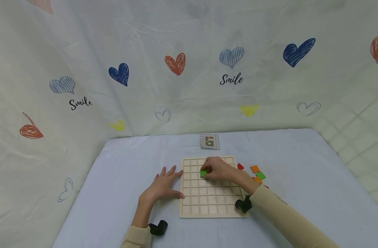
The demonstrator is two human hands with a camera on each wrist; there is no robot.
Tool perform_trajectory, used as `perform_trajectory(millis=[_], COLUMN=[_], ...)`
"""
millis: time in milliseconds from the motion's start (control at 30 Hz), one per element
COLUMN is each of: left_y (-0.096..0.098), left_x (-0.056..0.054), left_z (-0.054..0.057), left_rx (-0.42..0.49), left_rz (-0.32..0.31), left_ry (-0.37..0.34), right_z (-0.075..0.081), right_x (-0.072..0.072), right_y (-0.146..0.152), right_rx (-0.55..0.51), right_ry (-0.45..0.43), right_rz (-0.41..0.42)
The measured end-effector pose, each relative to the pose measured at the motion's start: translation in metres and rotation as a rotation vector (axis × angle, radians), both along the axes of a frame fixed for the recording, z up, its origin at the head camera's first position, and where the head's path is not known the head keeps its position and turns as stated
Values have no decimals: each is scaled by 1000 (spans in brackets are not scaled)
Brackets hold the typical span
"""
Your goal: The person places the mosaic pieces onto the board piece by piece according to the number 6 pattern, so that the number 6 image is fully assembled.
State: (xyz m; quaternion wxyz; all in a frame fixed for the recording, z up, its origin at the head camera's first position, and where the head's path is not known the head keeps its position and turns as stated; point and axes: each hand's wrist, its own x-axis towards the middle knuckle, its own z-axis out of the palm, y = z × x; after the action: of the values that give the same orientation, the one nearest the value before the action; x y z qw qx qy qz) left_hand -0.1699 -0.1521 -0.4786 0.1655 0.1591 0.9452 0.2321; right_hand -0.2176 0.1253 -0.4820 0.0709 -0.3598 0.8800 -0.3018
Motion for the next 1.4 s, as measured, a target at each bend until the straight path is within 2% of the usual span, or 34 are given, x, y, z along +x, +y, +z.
perform_trajectory(millis=[400,933,1100,1400], left_y=[1,0,1,2], left_x=[0,1,2,3], left_z=[0,0,3,3], left_rx=[5,10,13,20], left_rz=[7,6,23,19], left_ry=[-4,-6,-12,-13], right_z=[4,2,4,9], right_x=[4,8,10,17], right_y=[-9,-8,-2,29], right_rx=[37,-5,-7,-15], right_ry=[37,-12,19,67], right_rz=[4,-7,-15,-97])
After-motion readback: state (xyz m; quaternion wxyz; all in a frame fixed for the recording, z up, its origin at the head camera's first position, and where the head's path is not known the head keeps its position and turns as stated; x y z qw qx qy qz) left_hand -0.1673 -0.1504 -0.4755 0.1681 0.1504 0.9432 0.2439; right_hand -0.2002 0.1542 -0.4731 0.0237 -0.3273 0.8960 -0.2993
